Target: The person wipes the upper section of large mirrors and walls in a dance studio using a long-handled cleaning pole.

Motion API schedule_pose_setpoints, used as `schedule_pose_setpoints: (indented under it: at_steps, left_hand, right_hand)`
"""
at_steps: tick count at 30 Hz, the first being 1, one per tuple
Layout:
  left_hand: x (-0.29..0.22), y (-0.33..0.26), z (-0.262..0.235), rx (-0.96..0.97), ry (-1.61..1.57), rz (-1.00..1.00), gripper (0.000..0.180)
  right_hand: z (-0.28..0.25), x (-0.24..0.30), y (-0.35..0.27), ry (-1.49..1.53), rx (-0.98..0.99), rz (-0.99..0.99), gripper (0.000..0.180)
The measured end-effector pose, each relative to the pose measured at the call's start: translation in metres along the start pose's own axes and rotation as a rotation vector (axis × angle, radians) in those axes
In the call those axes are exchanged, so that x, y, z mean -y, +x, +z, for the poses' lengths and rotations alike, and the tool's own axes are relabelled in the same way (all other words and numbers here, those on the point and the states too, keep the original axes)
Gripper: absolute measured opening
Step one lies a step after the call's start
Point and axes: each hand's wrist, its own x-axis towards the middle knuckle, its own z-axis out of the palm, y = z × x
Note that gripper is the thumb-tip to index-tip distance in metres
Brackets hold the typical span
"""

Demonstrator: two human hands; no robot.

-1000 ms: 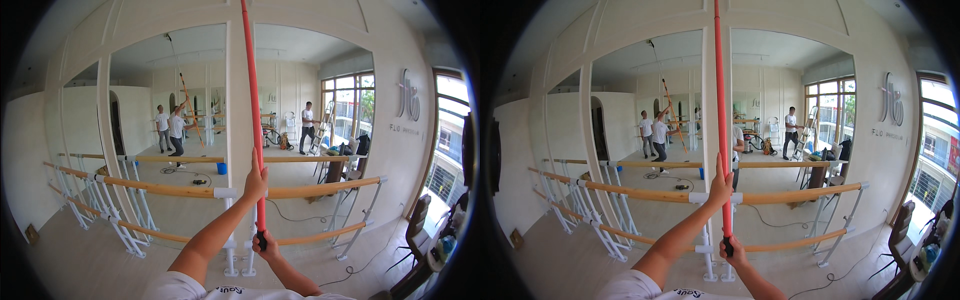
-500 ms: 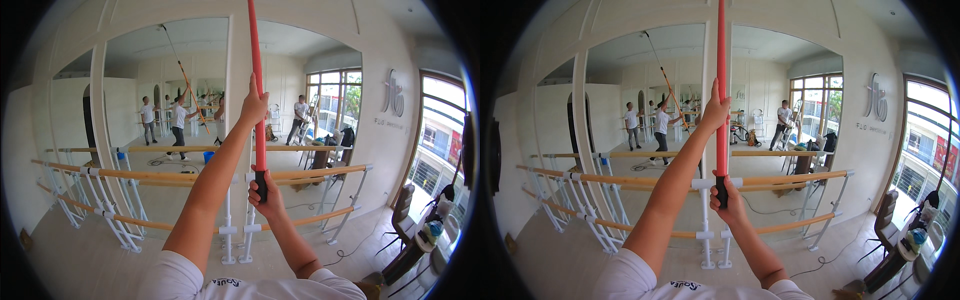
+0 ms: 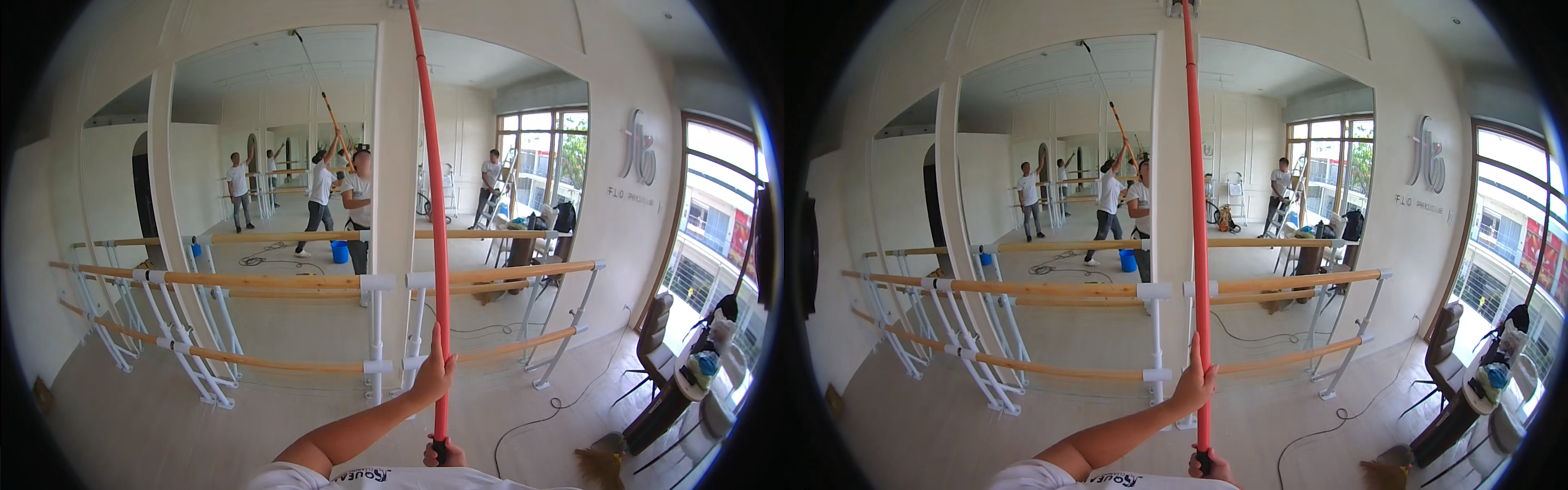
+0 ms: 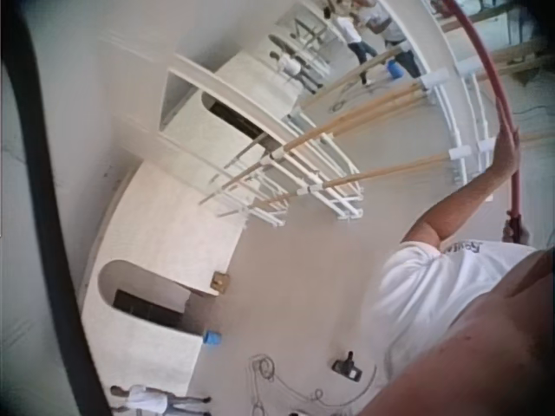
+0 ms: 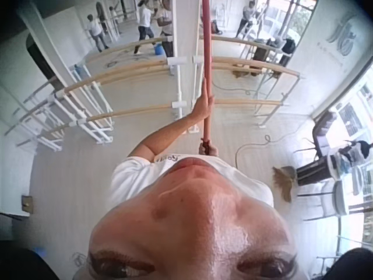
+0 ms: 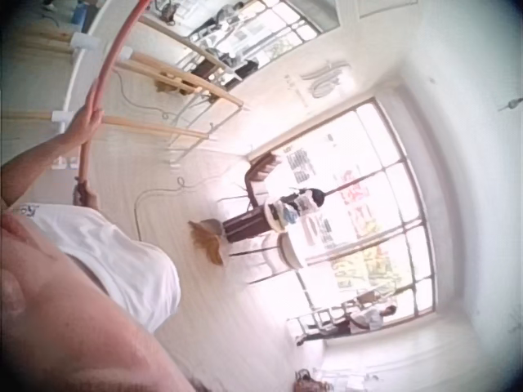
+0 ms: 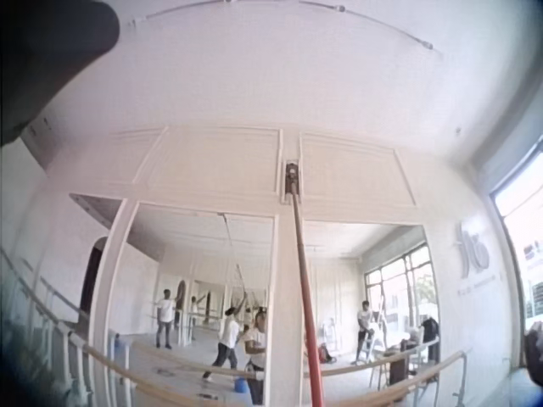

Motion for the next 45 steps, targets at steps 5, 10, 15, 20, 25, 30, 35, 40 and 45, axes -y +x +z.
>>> schedule_pose_setpoints:
  at_steps: [5, 10, 15, 20, 25, 30, 35, 40, 45]
  left_hand:
    - [-0.093, 0.157, -0.095, -0.137, -0.003, -0.021, 0.075]
    - [-0.114, 0.188, -0.105, -0.138, -0.004, -0.005, 0.074]
    - [-0.014, 0.055, -0.025, -0.040, 0.024, -0.099, 0.078]
    - [-0.015, -0.007, 0.007, 0.104, -0.150, -0.182, 0.079]
    - [-0.068, 0.180, -0.030, -0.080, -0.122, 0.009, 0.079]
    - [-0.152, 0.353, -0.091, -0.218, 0.000, 0.100, 0.076]
    - [-0.090, 0.328, -0.066, -0.261, 0.068, 0.078, 0.074]
    - [0.015, 0.124, 0.042, -0.060, -0.039, -0.117, 0.076]
    - [0.025, 0.040, 0.084, 0.067, -0.064, -0.155, 0.081]
  right_hand:
    - [0.169, 0.081, 0.114, -0.214, 0.071, -0.112, 0.051]
    - [0.202, 0.102, 0.129, -0.320, 0.113, -0.130, 0.051]
    - [0.035, 0.032, 0.051, -0.173, 0.032, -0.038, 0.055]
    - [-0.002, 0.049, 0.040, -0.125, 0.058, 0.010, 0.055]
    - [0.102, 0.143, 0.108, -0.223, 0.060, -0.067, 0.049]
    - [0.269, 0.245, 0.191, -0.475, 0.188, -0.186, 0.049]
    - [0.193, 0.238, 0.209, -0.493, 0.189, -0.113, 0.051]
    - [-0.028, 0.148, 0.089, -0.244, 0.114, 0.097, 0.054]
    - [-0.076, 0.137, 0.031, -0.166, 0.057, 0.215, 0.054]
